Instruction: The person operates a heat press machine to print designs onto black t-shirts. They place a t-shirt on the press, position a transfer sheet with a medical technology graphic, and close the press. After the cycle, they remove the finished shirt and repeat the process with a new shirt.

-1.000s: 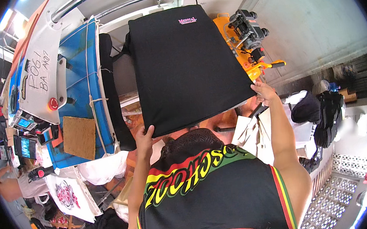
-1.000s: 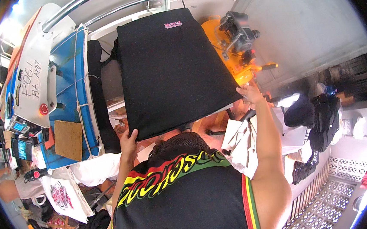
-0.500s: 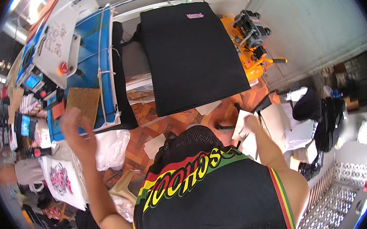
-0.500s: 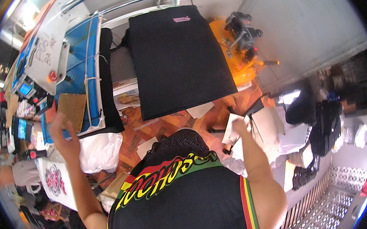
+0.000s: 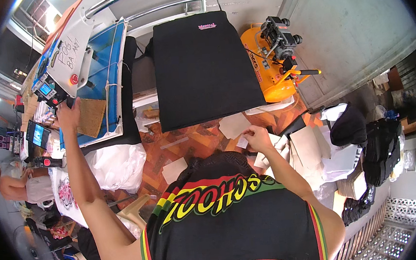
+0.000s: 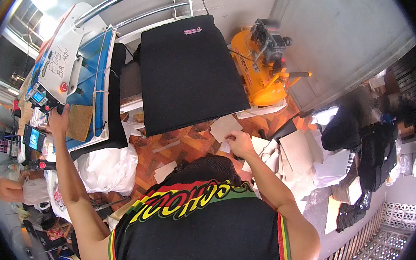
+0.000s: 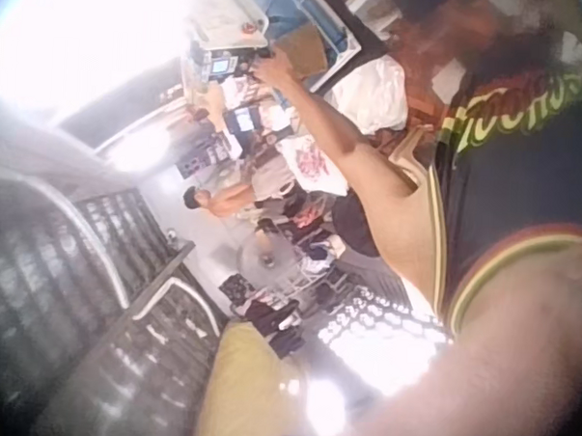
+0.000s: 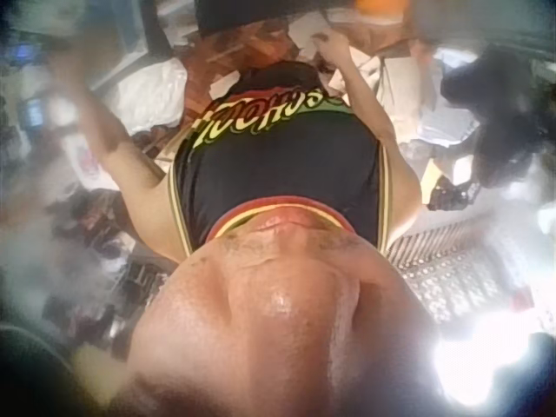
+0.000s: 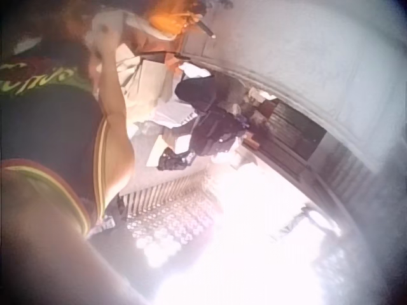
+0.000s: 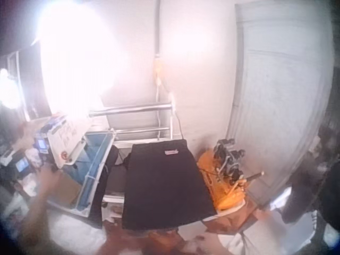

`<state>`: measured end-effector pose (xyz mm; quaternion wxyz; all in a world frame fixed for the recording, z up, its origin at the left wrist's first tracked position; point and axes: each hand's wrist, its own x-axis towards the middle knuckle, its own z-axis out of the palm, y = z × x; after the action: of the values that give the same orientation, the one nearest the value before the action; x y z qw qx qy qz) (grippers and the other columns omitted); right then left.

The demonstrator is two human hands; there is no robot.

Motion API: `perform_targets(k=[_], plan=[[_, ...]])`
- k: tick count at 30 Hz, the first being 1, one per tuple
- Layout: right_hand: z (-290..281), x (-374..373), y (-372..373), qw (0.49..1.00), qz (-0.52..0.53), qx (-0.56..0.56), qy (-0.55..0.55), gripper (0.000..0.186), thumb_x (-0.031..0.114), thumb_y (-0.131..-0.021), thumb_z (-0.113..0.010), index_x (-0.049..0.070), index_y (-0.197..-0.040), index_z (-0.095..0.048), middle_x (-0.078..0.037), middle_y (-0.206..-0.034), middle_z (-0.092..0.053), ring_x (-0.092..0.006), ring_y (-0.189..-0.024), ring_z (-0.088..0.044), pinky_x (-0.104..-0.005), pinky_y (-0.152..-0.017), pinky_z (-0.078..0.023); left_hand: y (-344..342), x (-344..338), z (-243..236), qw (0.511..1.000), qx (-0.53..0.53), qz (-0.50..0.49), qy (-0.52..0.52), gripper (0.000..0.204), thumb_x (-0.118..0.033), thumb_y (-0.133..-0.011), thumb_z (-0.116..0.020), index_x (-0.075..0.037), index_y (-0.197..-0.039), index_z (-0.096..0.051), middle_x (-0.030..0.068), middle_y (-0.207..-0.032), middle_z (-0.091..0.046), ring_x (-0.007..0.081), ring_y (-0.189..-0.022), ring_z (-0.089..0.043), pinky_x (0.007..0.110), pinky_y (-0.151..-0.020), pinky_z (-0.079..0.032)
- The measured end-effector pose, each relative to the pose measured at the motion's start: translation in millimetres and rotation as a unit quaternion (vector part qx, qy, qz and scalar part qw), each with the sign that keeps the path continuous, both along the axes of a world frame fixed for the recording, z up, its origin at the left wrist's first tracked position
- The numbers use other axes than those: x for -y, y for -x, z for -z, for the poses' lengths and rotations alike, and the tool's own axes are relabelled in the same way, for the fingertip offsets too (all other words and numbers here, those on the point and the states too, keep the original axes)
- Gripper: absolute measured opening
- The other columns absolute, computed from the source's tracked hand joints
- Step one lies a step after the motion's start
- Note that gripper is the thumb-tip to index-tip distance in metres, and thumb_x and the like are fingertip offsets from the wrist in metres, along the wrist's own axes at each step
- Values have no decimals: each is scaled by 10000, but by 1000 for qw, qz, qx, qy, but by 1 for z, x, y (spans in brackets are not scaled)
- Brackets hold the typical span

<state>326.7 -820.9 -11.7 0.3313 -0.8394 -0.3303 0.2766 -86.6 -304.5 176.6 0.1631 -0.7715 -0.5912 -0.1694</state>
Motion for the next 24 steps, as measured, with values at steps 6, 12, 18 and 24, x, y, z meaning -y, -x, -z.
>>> perform_targets(k=[6, 12, 18, 24], plan=[[-91, -66, 47, 973, -44, -74, -213, 90, 84, -833, -726, 26, -896, -698, -89, -826, -698, -173, -746, -676, -304, -698, -538, -32, 57, -18, 1000, 1, 7, -12, 770, -663, -882, -580, 3, -1268, -600, 232, -1296, -591, 419, -1234, -538, 665, -1033, -314], [-152, -139, 101, 889, -238, -96, -379, 122, -50, -821, -709, 33, -901, -671, -64, -910, -670, -111, -806, -640, -246, -687, -515, -83, 204, -38, 909, 173, 373, 72, 666, -431, -830, -751, -2, -1307, -573, 232, -1312, -565, 412, -1210, -536, 493, -1038, -397], [-181, -198, 152, 834, -316, -34, -451, 185, -89, -843, -705, 19, -988, -666, -115, -1008, -669, -191, -924, -659, -301, -780, -548, -18, 220, -37, 806, 337, 341, 346, 63, -49, -875, -686, -18, -833, -651, 58, -713, -645, 161, -665, -636, 334, -624, -501], [-179, -238, 131, 845, -152, 76, -507, 170, 20, -910, -689, -14, -1072, -652, -155, -1203, -602, -238, -1127, -576, -359, -1020, -426, 218, 81, 107, 686, 718, -101, 57, 157, -191, -970, -618, -49, -944, -680, 16, -718, -619, 100, -629, -565, 257, -583, -459]])
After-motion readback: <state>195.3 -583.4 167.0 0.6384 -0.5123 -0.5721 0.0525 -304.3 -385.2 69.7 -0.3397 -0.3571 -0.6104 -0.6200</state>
